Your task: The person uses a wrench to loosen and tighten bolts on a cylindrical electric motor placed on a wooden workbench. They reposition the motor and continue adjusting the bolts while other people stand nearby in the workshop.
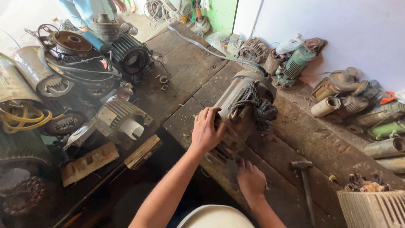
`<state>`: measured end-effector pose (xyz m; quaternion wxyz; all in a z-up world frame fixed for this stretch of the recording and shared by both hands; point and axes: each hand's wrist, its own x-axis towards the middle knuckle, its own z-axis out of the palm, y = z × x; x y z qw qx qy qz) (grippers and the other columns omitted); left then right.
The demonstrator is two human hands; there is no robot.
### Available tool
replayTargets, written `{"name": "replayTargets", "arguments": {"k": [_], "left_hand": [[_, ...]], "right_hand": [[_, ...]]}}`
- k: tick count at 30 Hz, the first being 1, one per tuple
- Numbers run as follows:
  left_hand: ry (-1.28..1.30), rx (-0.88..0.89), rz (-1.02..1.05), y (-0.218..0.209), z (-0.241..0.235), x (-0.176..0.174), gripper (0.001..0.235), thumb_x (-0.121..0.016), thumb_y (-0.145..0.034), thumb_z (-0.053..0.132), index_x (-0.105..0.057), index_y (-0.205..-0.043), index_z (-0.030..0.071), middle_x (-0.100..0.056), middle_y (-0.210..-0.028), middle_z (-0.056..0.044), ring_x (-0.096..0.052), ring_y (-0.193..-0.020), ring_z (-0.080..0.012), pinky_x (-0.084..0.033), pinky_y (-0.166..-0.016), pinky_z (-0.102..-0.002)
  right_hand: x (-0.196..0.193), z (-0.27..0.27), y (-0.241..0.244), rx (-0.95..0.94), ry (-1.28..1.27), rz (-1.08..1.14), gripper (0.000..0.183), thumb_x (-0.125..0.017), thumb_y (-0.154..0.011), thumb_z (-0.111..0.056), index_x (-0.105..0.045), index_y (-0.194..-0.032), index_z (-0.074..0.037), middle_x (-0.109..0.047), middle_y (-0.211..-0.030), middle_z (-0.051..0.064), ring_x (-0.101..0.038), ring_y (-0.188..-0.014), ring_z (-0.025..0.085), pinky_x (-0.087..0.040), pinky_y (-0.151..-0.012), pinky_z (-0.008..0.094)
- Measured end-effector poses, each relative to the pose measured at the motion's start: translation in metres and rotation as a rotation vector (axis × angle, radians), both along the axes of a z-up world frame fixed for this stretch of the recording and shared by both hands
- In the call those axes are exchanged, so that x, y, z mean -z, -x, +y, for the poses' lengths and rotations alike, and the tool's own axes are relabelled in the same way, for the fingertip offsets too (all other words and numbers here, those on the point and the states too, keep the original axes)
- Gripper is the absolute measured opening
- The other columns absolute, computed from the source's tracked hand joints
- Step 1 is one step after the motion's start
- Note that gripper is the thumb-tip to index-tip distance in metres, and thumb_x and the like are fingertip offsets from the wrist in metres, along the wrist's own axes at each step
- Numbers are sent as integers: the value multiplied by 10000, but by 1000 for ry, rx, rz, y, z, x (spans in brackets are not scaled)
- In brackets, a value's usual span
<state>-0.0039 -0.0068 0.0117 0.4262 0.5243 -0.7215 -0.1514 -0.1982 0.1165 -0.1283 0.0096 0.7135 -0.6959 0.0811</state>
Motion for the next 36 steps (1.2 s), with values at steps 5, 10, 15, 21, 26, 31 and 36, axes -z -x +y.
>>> {"name": "replayTargets", "arguments": {"k": [5,10,15,21,26,31,36], "left_hand": [[-17,1,21,1,3,-2,390,-674,-876,223,-600,-1222,59,-613,-1052,-128,-595,-1028,-317,-433,-911,-430],[-5,-11,23,0,8,0,391,-694,-894,242,-604,-1228,59,-618,-1060,-129,-591,-1040,-328,-437,-927,-430],[-3,-3,20,-2,2,-5,417,-701,-871,240,-600,-1231,56,-618,-1061,-133,-595,-1041,-326,-440,-937,-431],[-32,-3,47,-3,4,-1,433,-696,-877,245,-589,-1253,57,-618,-1054,-125,-601,-1025,-317,-447,-918,-423],[-36,-5,51,-3,3,-3,433,-702,-880,245,-587,-1254,58,-620,-1046,-125,-601,-1009,-316,-447,-908,-416],[-65,12,53,-4,3,-3,430,-704,-888,236,-581,-1261,60,-624,-1060,-123,-605,-1009,-306,-444,-901,-410],[-57,24,55,-4,2,-7,450,-711,-873,231,-581,-1269,59,-630,-1068,-121,-603,-1013,-306,-442,-902,-405]], "right_hand": [[1,-3,2,-6,-65,36,278,-584,-860,-171,-705,-1111,-157,-697,-925,48,-721,-812,290,-584,-655,440],[-2,-10,12,-104,-324,23,330,-573,-879,-162,-672,-1174,-53,-714,-970,144,-716,-848,350,-588,-727,448],[-3,-36,33,-321,-314,37,275,-566,-857,-200,-699,-1054,-60,-698,-1094,176,-626,-1081,378,-483,-932,475],[17,-40,42,-422,-291,-146,284,-577,-791,-126,-712,-1025,-37,-718,-1047,161,-632,-1083,354,-459,-990,453],[16,-40,43,-431,-338,-165,220,-589,-884,-194,-725,-974,-48,-721,-1010,137,-622,-1066,342,-441,-997,444],[20,-36,42,-397,-374,-210,251,-574,-948,-217,-715,-1019,-22,-717,-1046,117,-611,-1058,319,-429,-991,442],[41,-36,48,-562,-304,-119,271,-601,-844,-164,-736,-1053,-56,-685,-1083,113,-581,-1082,312,-418,-1009,456]]}}
